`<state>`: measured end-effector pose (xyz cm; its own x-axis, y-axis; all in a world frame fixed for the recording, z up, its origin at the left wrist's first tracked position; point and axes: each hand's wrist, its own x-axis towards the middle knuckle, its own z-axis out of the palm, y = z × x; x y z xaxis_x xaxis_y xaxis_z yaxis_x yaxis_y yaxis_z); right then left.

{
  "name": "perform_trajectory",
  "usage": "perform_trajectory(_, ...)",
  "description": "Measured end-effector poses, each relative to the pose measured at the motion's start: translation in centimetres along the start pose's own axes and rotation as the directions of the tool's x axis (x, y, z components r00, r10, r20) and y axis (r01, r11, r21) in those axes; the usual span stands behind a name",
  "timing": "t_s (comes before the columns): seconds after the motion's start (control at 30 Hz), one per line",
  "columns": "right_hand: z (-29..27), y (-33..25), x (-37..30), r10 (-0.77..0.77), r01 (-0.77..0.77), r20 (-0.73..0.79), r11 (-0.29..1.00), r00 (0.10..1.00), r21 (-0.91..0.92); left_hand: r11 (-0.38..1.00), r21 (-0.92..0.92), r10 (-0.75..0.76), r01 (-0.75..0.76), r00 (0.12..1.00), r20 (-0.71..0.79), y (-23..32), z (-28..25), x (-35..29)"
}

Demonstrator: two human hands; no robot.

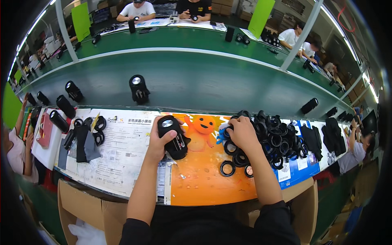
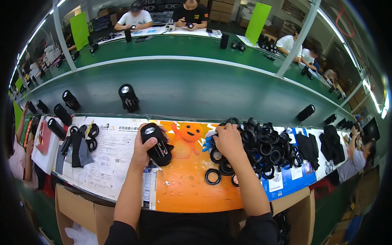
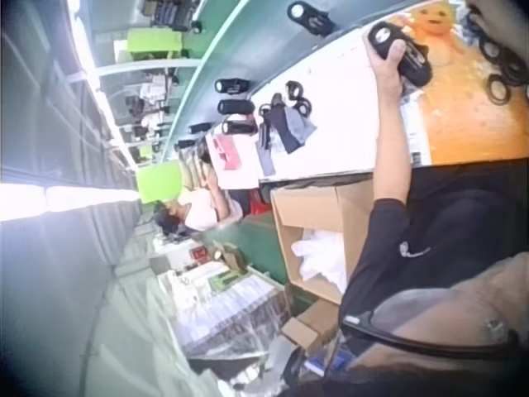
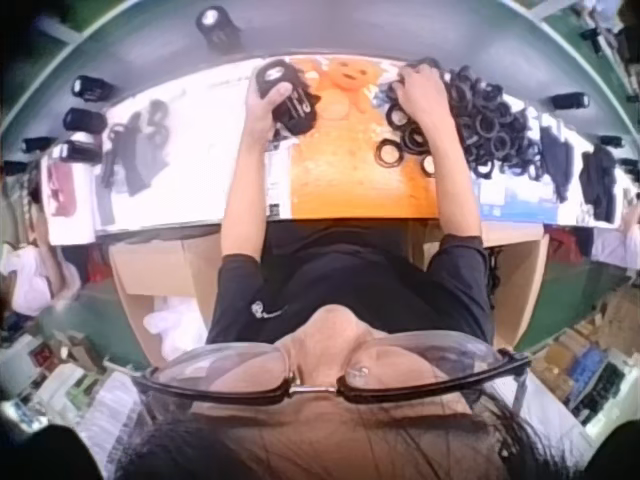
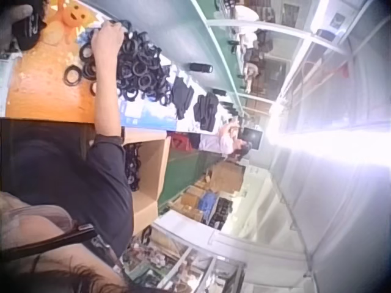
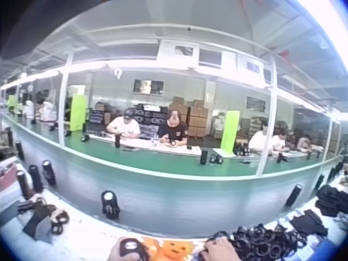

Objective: Assembling black electronic device housings by fitting rubber rings onto the exterior.

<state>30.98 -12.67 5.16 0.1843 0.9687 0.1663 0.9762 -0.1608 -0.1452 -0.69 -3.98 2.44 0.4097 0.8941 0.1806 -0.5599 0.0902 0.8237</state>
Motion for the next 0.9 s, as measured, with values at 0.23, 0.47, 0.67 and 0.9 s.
perform_trajectory(0.23,-0.8,0.2,2.0,-0.065,0.061,0.096,0.997,0.993,0.048,0.996,0.008,-0.086,0.086,0.996,0.015,0.8,-0.1,-0.5)
perform_trajectory(0.47,-0.6,-6.8,2.1,0.070,-0.121,0.133,0.899,0.989,0.420,0.995,0.009,-0.095,0.095,0.995,-0.011,1.0,0.0,-0.7)
perform_trajectory(0.67,1.6,-7.6,0.9,0.037,-0.076,0.112,0.928,0.993,0.366,0.996,0.007,-0.088,0.088,0.996,-0.001,0.8,0.5,-0.4)
perform_trajectory(0.9,-0.7,-7.1,-0.8,-0.235,0.198,0.048,0.899,0.971,0.391,0.996,0.050,-0.071,0.070,0.997,0.019,0.2,0.0,-0.3)
